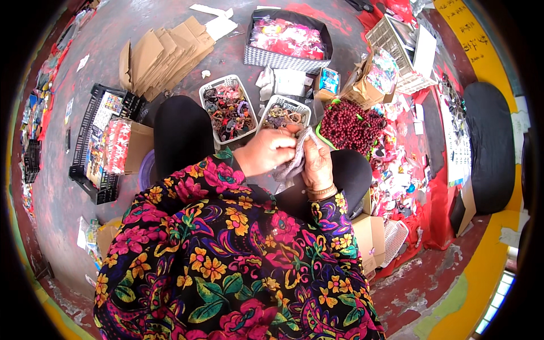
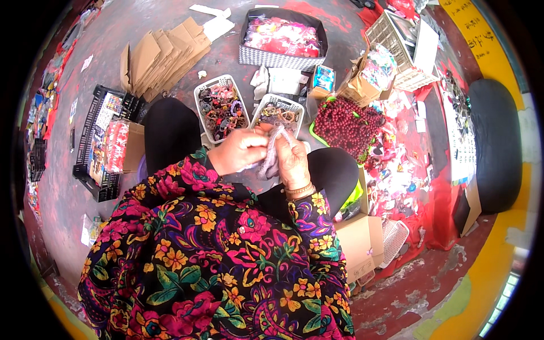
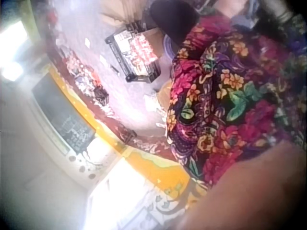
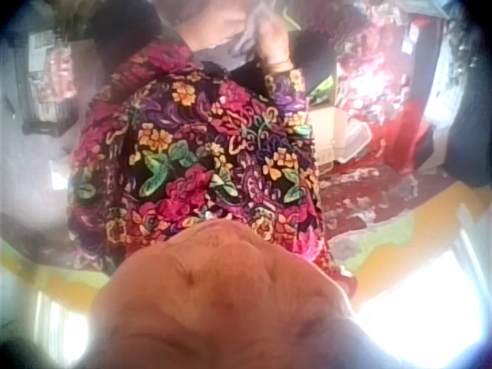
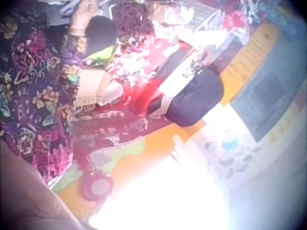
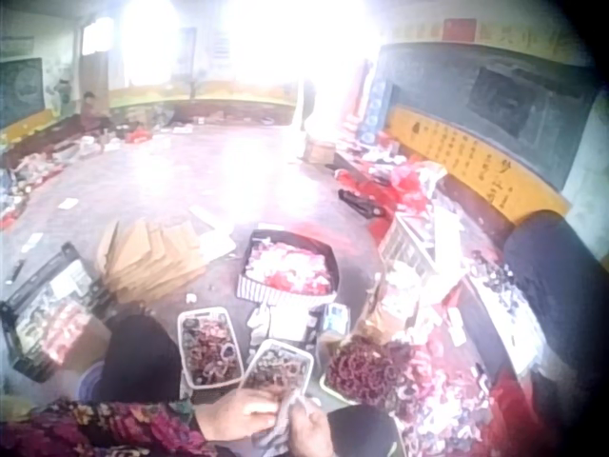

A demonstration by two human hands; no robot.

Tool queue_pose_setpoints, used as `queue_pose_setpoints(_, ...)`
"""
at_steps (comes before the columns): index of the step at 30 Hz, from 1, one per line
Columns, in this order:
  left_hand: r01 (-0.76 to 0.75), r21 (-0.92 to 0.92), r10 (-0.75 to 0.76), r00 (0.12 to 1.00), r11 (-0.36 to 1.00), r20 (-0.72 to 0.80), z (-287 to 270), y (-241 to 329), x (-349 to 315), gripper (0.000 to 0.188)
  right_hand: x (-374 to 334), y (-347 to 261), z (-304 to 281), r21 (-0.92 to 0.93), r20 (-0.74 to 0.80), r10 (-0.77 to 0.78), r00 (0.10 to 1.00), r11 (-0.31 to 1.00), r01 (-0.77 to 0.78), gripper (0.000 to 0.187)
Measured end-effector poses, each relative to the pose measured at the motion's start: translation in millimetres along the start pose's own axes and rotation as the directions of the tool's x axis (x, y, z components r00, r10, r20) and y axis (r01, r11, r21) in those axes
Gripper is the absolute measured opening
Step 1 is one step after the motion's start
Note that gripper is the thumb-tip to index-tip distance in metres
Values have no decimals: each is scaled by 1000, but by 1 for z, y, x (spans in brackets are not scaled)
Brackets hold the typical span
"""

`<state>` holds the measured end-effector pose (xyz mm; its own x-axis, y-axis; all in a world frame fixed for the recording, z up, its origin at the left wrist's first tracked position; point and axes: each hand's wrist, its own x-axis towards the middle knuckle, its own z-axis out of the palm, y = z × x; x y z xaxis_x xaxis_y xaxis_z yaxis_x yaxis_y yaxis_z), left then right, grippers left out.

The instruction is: The person sits on the floor and sorts small hair accessories from a white basket into clear plastic bags. They pick up items one by one, place them into bags, and occasionally set the bags down or adjust the basket.

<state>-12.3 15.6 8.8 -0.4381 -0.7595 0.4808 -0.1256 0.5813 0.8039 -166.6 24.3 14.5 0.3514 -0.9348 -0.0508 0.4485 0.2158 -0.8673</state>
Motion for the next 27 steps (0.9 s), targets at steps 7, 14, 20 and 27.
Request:
queue_pose_setpoints(7,570,-638,-672,732,519,108,1,15,9,16,4,7,-13,250,-68,64,996,967,-45,45)
queue_pose_setpoints(14,559,-490,-656,754,669,-35,0,19,10,13,2,4,-3,-250,-98,-64,993,967,37,28)
queue_pose_setpoints(20,616,-373,-629,771,694,104,3,10,2,11,2,8,-8,-287,-137,-50,989,958,9,23)
queue_pose_setpoints(27,589,-578,-630,761,565,159,-7,11,4,15,4,9,-13,-220,-170,-76,983,975,38,27)
